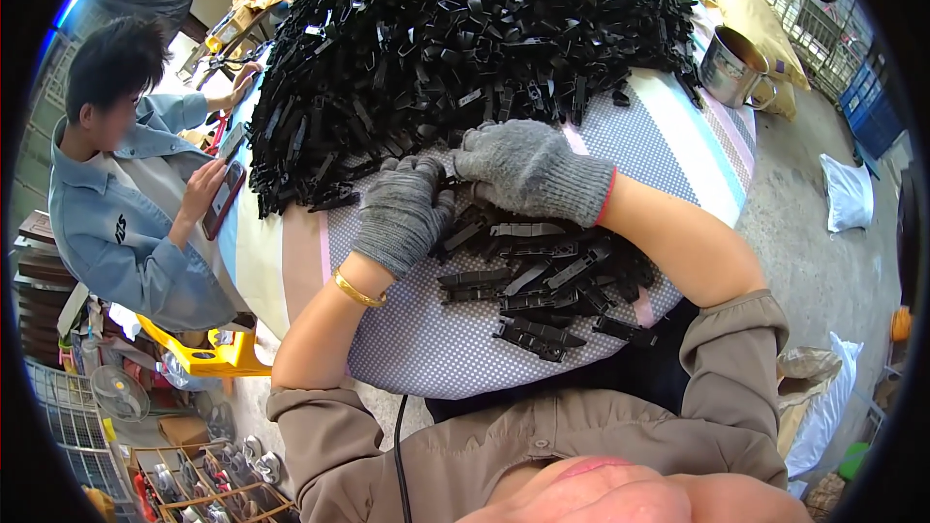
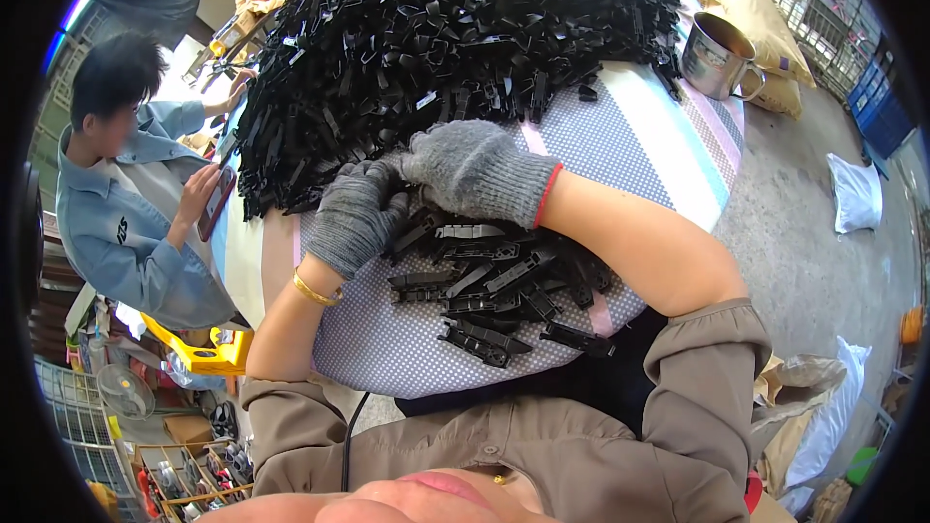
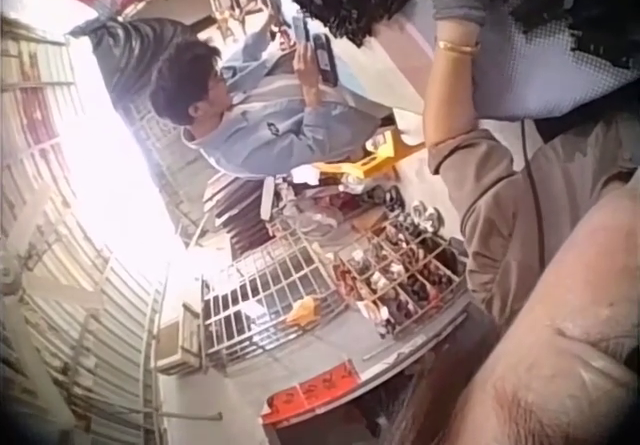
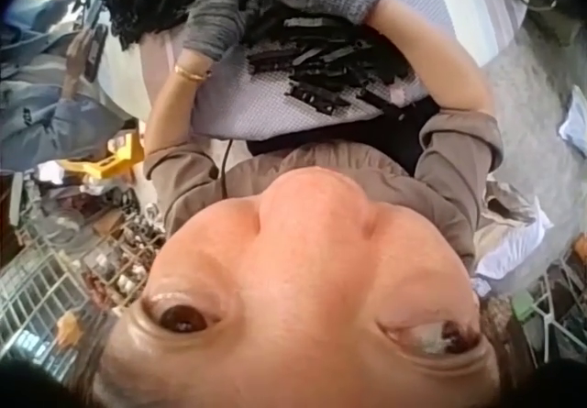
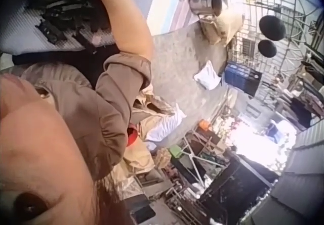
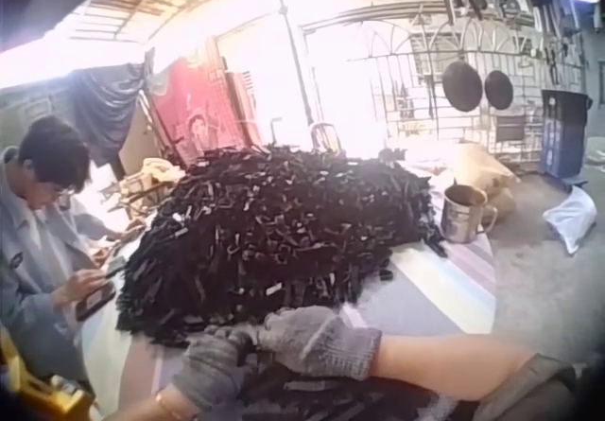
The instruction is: Inspecting and sorting small black plastic components at a factory workstation.
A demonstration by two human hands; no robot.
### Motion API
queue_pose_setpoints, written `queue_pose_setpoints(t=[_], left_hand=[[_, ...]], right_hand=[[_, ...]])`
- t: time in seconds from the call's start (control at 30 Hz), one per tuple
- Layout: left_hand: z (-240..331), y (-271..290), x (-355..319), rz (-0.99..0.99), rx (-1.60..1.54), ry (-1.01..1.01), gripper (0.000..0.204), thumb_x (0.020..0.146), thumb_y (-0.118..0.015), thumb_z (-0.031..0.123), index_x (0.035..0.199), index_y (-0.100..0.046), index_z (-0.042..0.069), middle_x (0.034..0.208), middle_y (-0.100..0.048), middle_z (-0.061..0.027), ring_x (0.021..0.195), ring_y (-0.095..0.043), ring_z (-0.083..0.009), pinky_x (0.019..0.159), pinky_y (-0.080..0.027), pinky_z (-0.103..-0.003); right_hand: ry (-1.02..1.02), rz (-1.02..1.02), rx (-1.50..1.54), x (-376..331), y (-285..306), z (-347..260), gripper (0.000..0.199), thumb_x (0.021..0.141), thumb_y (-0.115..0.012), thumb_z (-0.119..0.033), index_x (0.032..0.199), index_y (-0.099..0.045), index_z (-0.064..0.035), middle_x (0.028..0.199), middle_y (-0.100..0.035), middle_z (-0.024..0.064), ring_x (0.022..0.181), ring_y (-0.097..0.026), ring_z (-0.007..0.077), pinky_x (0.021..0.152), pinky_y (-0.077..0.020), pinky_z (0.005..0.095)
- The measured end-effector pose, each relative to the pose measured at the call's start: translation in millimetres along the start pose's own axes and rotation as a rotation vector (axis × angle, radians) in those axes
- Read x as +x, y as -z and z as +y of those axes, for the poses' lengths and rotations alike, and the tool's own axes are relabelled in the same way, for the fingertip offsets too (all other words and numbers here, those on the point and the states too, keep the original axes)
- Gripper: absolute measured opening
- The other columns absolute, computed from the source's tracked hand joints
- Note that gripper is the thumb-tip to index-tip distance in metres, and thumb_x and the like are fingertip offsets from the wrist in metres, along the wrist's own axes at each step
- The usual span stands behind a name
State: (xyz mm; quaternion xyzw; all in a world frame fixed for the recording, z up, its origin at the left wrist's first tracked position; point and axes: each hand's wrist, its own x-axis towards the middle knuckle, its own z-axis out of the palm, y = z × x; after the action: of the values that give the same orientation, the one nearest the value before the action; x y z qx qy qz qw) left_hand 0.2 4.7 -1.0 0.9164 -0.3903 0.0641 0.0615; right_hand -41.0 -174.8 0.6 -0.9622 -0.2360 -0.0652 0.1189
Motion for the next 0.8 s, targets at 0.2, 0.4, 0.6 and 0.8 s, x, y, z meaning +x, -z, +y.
queue_pose_setpoints(t=[0.2, 0.4, 0.6, 0.8], left_hand=[[-8, -1, -4, 0.141, 0.037, -0.023, 0.026, 0.077, -0.060, 0.020, 0.094, -0.056, 0.002, 0.086, -0.060, -0.0166, 0.084, -0.055, -0.0348, 0.077, -0.046, -0.043], [-8, 2, -5, 0.022, -0.418, 0.065, 0.030, 0.080, -0.064, 0.016, 0.105, -0.056, 0.000, 0.093, -0.063, -0.0148, 0.086, -0.061, -0.0261, 0.080, -0.047, -0.033], [-16, -1, -2, -0.111, -1.164, 0.244, 0.032, 0.086, -0.062, 0.020, 0.113, -0.057, 0.002, 0.089, -0.061, 0.0002, 0.077, -0.053, -0.0055, 0.068, -0.044, -0.019], [-13, 4, -1, -0.126, -1.166, 0.294, 0.031, 0.086, -0.061, 0.018, 0.113, -0.058, 0.004, 0.087, -0.062, 0.0015, 0.075, -0.052, -0.0046, 0.069, -0.044, -0.019]], right_hand=[[-0.094, 0.032, -0.062, -13, 3, 10, 0.020, 0.077, -0.058, -0.021, 0.092, -0.059, -0.0079, 0.090, -0.057, 0.0100, 0.088, -0.058, 0.0277, 0.076, -0.0490, 0.0396], [-0.218, -0.230, -0.086, -20, 20, 9, 0.028, 0.080, -0.057, -0.028, 0.097, -0.064, -0.0063, 0.098, -0.059, 0.0124, 0.097, -0.058, 0.0283, 0.081, -0.0499, 0.0388], [-0.069, 0.110, -0.074, -23, 7, 11, 0.022, 0.076, -0.061, -0.024, 0.083, -0.061, -0.0031, 0.087, -0.057, 0.0111, 0.088, -0.057, 0.0274, 0.075, -0.0483, 0.0378], [-0.021, 0.155, -0.019, -13, -6, 17, 0.020, 0.078, -0.058, -0.020, 0.088, -0.056, -0.0026, 0.083, -0.056, 0.0121, 0.084, -0.057, 0.0294, 0.073, -0.0475, 0.0393]])
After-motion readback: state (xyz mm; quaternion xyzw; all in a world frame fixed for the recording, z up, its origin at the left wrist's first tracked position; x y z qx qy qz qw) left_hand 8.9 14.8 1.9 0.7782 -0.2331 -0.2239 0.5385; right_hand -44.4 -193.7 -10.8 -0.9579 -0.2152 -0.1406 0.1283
